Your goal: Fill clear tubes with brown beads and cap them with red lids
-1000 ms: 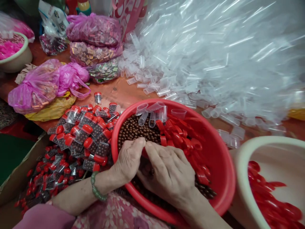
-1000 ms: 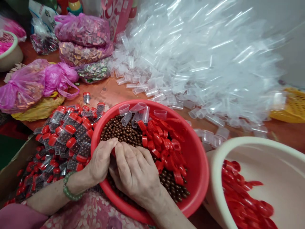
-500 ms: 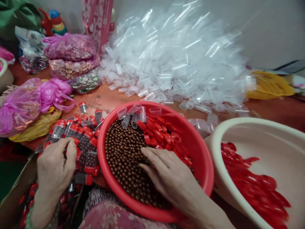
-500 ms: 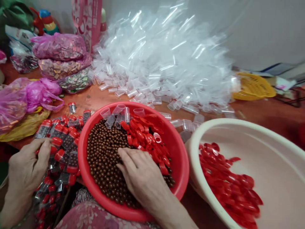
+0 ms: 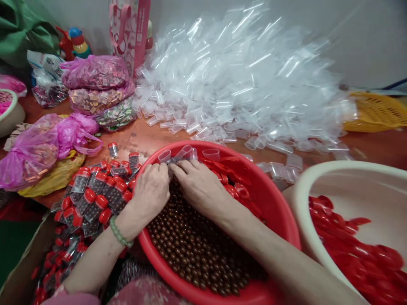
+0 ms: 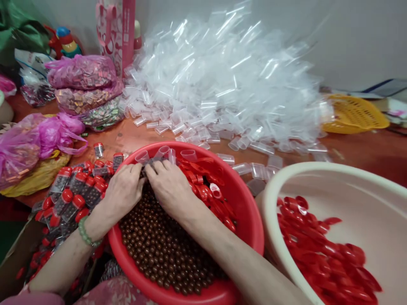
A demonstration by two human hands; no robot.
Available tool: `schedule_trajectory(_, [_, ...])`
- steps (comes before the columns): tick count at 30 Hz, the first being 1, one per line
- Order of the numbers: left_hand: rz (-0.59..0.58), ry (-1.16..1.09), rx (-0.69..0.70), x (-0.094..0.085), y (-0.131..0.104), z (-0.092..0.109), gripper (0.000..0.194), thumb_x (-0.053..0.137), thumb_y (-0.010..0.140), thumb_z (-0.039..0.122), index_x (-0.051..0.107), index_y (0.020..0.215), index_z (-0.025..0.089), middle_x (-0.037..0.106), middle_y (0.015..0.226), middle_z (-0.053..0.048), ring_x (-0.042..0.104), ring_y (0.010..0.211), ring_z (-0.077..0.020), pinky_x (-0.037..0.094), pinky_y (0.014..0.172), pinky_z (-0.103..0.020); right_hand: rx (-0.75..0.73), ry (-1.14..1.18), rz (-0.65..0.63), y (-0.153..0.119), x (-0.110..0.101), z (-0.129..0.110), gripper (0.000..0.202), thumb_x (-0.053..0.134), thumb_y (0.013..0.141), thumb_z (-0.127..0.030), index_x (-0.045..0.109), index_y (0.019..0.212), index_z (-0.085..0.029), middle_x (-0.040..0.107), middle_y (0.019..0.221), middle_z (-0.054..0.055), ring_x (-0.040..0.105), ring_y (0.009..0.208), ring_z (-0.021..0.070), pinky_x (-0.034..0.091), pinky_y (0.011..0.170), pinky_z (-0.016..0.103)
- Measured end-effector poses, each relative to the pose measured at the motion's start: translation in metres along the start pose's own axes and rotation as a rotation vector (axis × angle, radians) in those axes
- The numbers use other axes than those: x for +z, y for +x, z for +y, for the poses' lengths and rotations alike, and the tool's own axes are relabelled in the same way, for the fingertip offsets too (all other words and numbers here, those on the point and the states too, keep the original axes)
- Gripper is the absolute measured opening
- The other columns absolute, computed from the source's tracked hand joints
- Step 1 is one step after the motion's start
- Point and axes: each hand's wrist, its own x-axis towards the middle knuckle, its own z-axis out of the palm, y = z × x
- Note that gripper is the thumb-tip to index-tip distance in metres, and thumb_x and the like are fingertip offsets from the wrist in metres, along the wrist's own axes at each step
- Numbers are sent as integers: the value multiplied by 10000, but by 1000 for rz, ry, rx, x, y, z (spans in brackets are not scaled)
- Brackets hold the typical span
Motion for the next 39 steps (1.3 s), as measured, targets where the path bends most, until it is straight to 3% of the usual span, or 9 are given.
schedule_trajectory(4, [-64, 4, -1, 3, 7, -2, 201, 428, 873, 59, 585, 998, 79, 676, 957, -171, 645, 926, -277, 527, 847, -421, -58, -59, -36, 24, 5, 8, 254, 447, 934, -151, 674, 1041, -111, 645, 1052, 175, 527, 927, 302, 387, 737, 405])
schedule_trajectory(6, [-60, -38, -7, 0, 2, -5, 257, 422, 888, 76, 561, 1104, 68, 687, 955, -162, 664, 907, -265, 542, 830, -402, -112, -76, -47, 25, 5, 14, 274, 450, 934, -149, 661, 1104, -111, 636, 1094, 176, 516, 950, 304, 375, 760, 415])
schedule_trajectory(12, [60, -309, -83, -8, -33, -9, 407, 348, 917, 93, 469, 1304, 61, 635, 1238, -197, 626, 1148, -241, 503, 1009, -409, -343, -68, -84, 11, 5, 16, 267, 467, 936, -146, 646, 1134, -139, 646, 1120, 119, 487, 1026, 282, 343, 868, 433])
schedule_trajectory(17, [-60, -194, 55, -6, -57, 0, 563, 334, 836, 37, 351, 1392, -55, 478, 1412, -285, 469, 1340, -298, 411, 1113, -443, -467, 11, -137, -6, 7, -4, 216, 509, 892, -80, 682, 1007, -137, 666, 1005, 108, 502, 977, 255, 366, 848, 397])
schedule_trajectory(21, [-114, -164, 28, -5, -60, 5, 612, 329, 801, 14, 304, 1400, -108, 457, 1404, -336, 456, 1345, -328, 420, 1102, -453, -505, 165, -219, -15, 12, -12, 178, 530, 880, -95, 690, 924, -159, 674, 943, 92, 534, 909, 236, 410, 799, 380])
schedule_trajectory(26, [-142, -302, 39, -7, -59, 3, 631, 304, 796, 14, 289, 1418, -91, 437, 1428, -322, 465, 1340, -319, 417, 1098, -478, -466, 453, -348, -23, 17, -8, 291, 512, 793, 0, 686, 949, -173, 679, 946, 74, 604, 911, 194, 462, 856, 351])
schedule_trajectory(31, [-187, -637, -58, -7, -61, -1, 645, 339, 818, 43, 295, 1462, 42, 443, 1474, -210, 450, 1359, -255, 350, 1157, -457, -345, 740, -412, -29, 9, -5, 387, 594, 692, 38, 661, 1026, -146, 692, 986, 38, 651, 935, 158, 509, 835, 271])
schedule_trajectory(36, [-217, -1020, -133, -13, -65, -6, 533, 397, 903, 119, 377, 1436, 124, 416, 1511, -138, 402, 1396, -216, 308, 1185, -412, -158, 1050, -392, -33, -1, -1, 328, 749, 746, -178, 654, 1059, -159, 706, 989, 12, 659, 931, 145, 514, 849, 266])
schedule_trajectory(39, [-321, -1200, -98, -15, -68, -6, 651, 551, 865, 167, 316, 1472, 144, 350, 1551, -130, 364, 1418, -240, 303, 1186, -397, -48, 1356, -373, -34, -9, 3, 377, 785, 730, -307, 674, 1063, -168, 706, 1046, 33, 644, 1002, 178, 486, 917, 308])
